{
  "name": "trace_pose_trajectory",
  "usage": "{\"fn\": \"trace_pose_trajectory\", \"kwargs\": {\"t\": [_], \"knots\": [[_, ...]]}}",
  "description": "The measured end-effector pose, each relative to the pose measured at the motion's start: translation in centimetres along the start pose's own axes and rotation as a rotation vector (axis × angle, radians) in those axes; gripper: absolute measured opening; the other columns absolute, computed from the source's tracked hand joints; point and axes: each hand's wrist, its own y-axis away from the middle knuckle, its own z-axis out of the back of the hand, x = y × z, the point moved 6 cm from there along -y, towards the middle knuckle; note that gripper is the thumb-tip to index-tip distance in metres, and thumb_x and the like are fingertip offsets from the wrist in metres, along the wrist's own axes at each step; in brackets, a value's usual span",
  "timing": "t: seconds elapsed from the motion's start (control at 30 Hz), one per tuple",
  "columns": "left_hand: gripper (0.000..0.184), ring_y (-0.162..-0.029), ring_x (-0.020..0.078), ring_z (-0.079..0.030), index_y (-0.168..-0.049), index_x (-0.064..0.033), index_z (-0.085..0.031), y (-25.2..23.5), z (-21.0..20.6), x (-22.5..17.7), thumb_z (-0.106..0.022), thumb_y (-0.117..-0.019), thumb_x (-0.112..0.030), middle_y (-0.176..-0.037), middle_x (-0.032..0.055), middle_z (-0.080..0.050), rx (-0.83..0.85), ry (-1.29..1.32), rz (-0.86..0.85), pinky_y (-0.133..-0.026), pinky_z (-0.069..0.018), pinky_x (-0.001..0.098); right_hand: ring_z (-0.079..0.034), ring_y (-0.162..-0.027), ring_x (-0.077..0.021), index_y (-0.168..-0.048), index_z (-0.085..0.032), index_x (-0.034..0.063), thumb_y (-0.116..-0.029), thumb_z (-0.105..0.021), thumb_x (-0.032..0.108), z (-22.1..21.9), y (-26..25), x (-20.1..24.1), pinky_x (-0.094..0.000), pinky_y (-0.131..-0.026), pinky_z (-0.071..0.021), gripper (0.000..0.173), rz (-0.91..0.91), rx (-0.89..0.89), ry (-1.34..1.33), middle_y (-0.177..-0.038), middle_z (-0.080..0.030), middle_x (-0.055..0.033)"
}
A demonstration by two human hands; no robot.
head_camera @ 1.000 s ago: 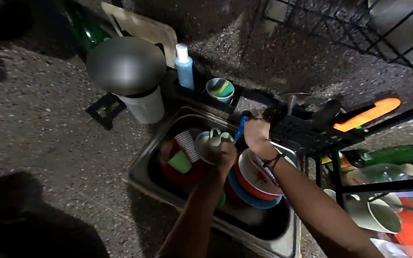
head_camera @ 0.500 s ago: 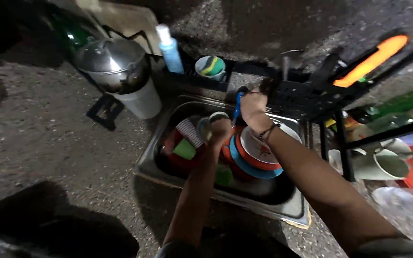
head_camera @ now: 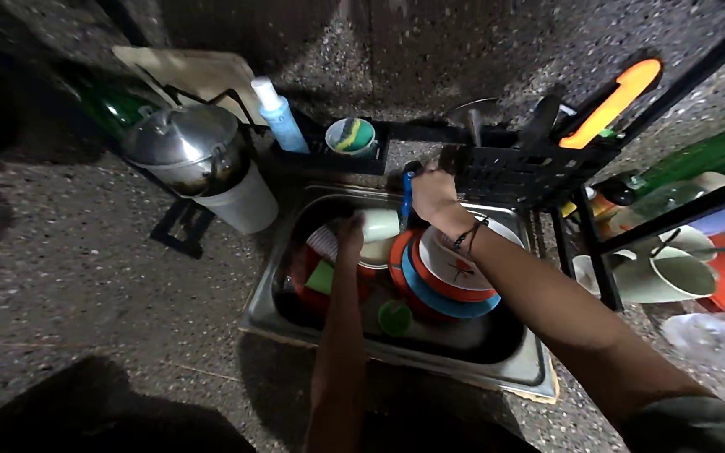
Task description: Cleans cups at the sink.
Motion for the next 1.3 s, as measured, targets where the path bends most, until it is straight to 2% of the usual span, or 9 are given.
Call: {"fn": "trace_pose_trajectory", "kwargs": {"t": [0.17,0.37,0.57,0.63,0.7,0.77,0.87,1.03,1.3], "knots": [[0.035,-0.116,0.0250,-0.061,-0.137,-0.0033,-0.056,-0.2,-0.3,3.4,-0.055,-0.1050,-0.019,-0.131,0.0152,-0.062,-0.081,0.642,0.181,-0.098,-0.0524,0.0465,-0.062,-0.109,-0.0516,-0.125,-0.060,-0.0106,-0.0845,-0.076,0.005,-0.5,0.9,-0.3,-0.0638,-0.081,-0.0559,0.046,-0.011,-0.045,-0.080,-0.141,-0.048,-0.0340],[0.034,-0.102,0.0251,-0.067,-0.130,-0.0122,-0.055,3.4,2.5,2.6,-0.043,-0.1058,-0.032,-0.116,0.0112,-0.066,-0.121,1.140,0.187,-0.084,-0.0584,0.0491,-0.064,-0.108,-0.0501,-0.136,-0.053,-0.0117,-0.0866,-0.075,0.009,-0.5,0.0,-0.3,-0.0614,-0.081,-0.0571,0.057,-0.021,-0.027,-0.047,-0.144,-0.046,-0.0331],[0.036,-0.101,0.0185,-0.069,-0.137,-0.0001,-0.048,7.4,11.8,-1.0,-0.055,-0.1026,-0.010,-0.116,0.0114,-0.067,-0.235,0.607,-0.099,-0.089,-0.0600,0.0405,-0.062,-0.110,-0.0516,-0.138,-0.053,-0.0102,-0.0858,-0.077,0.012,-0.7,-0.3,-0.5,-0.0642,-0.083,-0.0559,0.061,-0.012,-0.036,-0.072,-0.144,-0.046,-0.0326],[0.033,-0.088,0.0104,-0.073,-0.120,0.0071,-0.059,9.8,15.2,-4.4,-0.071,-0.0921,-0.007,-0.100,0.0075,-0.073,-0.312,0.126,-0.259,-0.082,-0.0630,0.0311,-0.062,-0.111,-0.0518,-0.138,-0.053,-0.0095,-0.0858,-0.077,0.012,-0.7,-0.4,-0.6,-0.0640,-0.084,-0.0558,0.062,-0.005,-0.041,-0.083,-0.145,-0.046,-0.0322],[0.034,-0.086,0.0143,-0.073,-0.110,0.0011,-0.070,11.8,18.2,-6.4,-0.079,-0.0877,-0.023,-0.094,0.0083,-0.075,-0.339,-0.401,-0.339,-0.083,-0.0615,0.0399,-0.062,-0.110,-0.0509,-0.135,-0.055,-0.0096,-0.0857,-0.077,0.011,-0.6,-0.4,-0.5,-0.0635,-0.083,-0.0563,0.058,0.010,-0.043,-0.073,-0.144,-0.046,-0.0310],[0.037,-0.088,0.0322,-0.073,-0.111,0.0000,-0.072,13.3,20.8,-6.9,-0.078,-0.0898,-0.030,-0.095,0.0189,-0.074,-0.350,-0.679,-0.305,-0.083,-0.0557,0.0605,-0.062,-0.110,-0.0502,-0.134,-0.056,-0.0094,-0.0849,-0.077,0.011,-0.5,-0.4,-0.4,-0.0630,-0.082,-0.0566,0.057,0.017,-0.046,-0.070,-0.144,-0.047,-0.0302],[0.037,-0.088,0.0447,-0.070,-0.108,0.0019,-0.072,14.4,23.7,-6.7,-0.076,-0.0923,-0.031,-0.092,0.0257,-0.072,-0.366,-0.888,-0.220,-0.083,-0.0504,0.0696,-0.061,-0.112,-0.0523,-0.139,-0.051,-0.0103,-0.0859,-0.076,0.010,-0.5,-0.2,-0.3,-0.0641,-0.082,-0.0561,0.062,0.014,-0.025,-0.063,-0.146,-0.044,-0.0322],[0.038,-0.113,0.0524,-0.063,-0.115,0.0028,-0.072,13.8,27.0,-4.0,-0.075,-0.0940,-0.029,-0.110,0.0311,-0.069,-0.341,-1.075,0.099,-0.100,-0.0448,0.0695,-0.062,-0.111,-0.0519,-0.137,-0.052,-0.0108,-0.0863,-0.077,0.013,-0.5,-0.3,-0.6,-0.0638,-0.081,-0.0567,0.062,0.057,-0.047,-0.051,-0.145,-0.044,-0.0319],[0.046,-0.119,0.0515,-0.061,-0.122,0.0019,-0.069,13.6,28.7,-1.7,-0.075,-0.0927,-0.032,-0.119,0.0313,-0.067,-0.308,-1.128,0.313,-0.101,-0.0447,0.0692,-0.062,-0.109,-0.0530,-0.136,-0.051,-0.0126,-0.0894,-0.073,0.012,-0.8,-0.3,-0.7,-0.0638,-0.082,-0.0558,0.057,0.053,-0.055,-0.070,-0.143,-0.045,-0.0334]]}}
